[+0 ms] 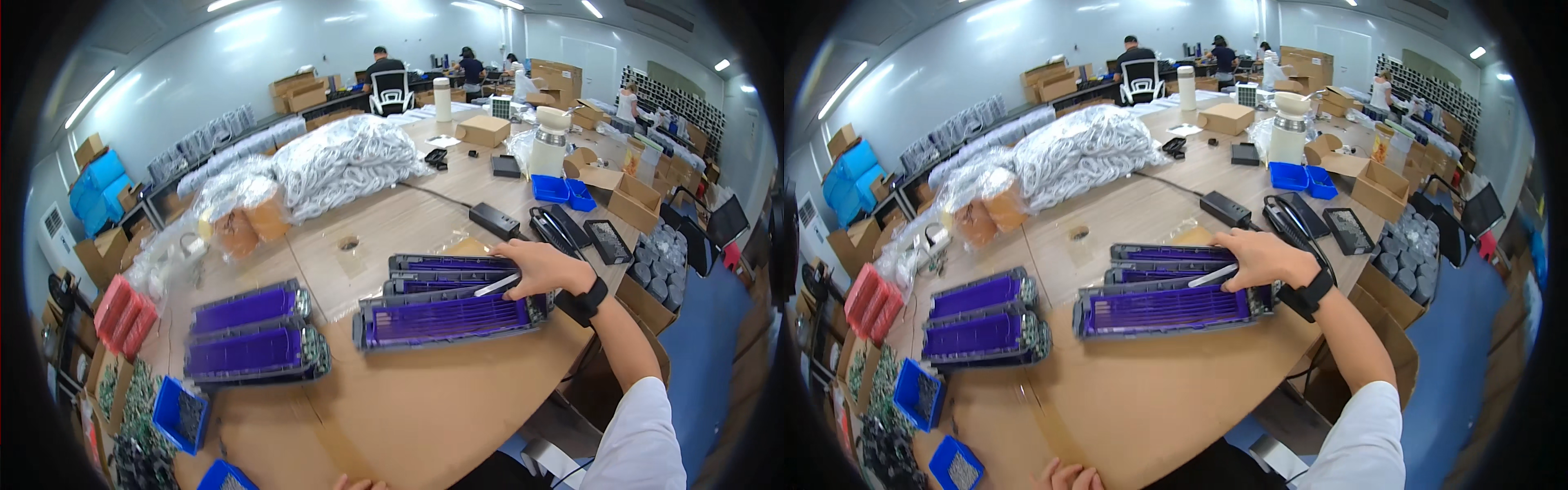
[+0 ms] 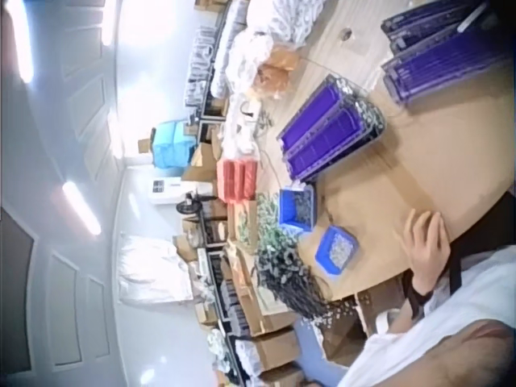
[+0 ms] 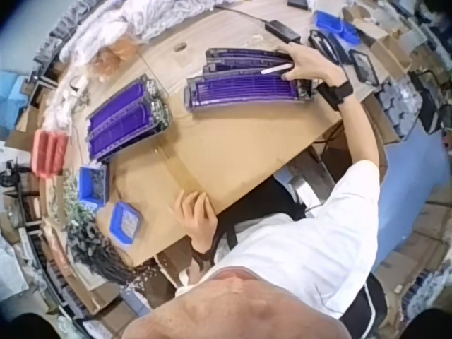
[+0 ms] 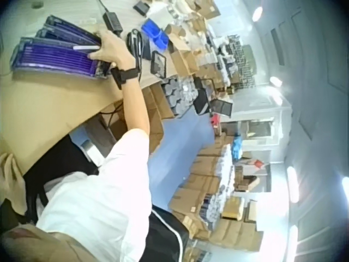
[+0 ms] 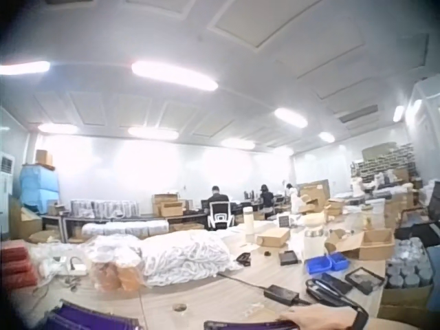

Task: The person uses a metal tool to adjust components inside a purple plastic housing containing a circuit board. They repeat this process on several identical units, stacking them on the table. Finally, the person places the stack of assembled units into a cardboard box.

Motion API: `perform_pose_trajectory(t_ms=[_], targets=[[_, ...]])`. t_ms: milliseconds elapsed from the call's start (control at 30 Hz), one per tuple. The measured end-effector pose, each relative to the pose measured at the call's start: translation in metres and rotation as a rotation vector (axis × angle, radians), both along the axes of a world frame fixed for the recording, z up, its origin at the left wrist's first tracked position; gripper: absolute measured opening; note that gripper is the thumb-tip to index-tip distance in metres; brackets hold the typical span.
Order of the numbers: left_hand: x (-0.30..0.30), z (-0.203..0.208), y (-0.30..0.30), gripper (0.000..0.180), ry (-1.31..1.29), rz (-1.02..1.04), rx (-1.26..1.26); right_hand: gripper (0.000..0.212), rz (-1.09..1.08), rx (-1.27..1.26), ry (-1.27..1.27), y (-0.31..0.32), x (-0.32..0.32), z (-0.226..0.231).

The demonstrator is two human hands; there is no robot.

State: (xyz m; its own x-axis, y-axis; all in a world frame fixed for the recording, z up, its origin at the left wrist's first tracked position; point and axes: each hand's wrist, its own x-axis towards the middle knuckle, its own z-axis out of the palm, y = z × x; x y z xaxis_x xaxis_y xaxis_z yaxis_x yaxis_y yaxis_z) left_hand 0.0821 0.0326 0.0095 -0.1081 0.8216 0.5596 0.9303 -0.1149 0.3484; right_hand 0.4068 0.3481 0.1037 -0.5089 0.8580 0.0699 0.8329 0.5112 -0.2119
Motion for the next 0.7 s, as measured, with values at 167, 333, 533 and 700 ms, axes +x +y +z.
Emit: perform_pose_trajectory(t_ms=[167, 333, 533, 700], targets=[[-0.001, -0.005, -0.001, 0.013, -0.024, -0.020, -0.020, 0.089, 0.125, 0.013, 0.019, -0.030, 0.003, 0.006], [-0.010, -0.017, -0.008, 0.020, 0.048, 0.003, -0.041, 0.054, 0.207, 0.308, 0.130, -0.094, -0.055, 0.006], [-0.013, -0.003, -0.005, 0.041, -0.152, -0.077, -0.086, 0.028, 0.445, 0.323, -0.074, -0.168, -0.120, -0.028], [-0.014, 0.015, -0.010, 0.061, -0.173, -0.124, -0.208, 0.014, 0.504, 0.519, -0.120, -0.175, -0.128, -0.044]])
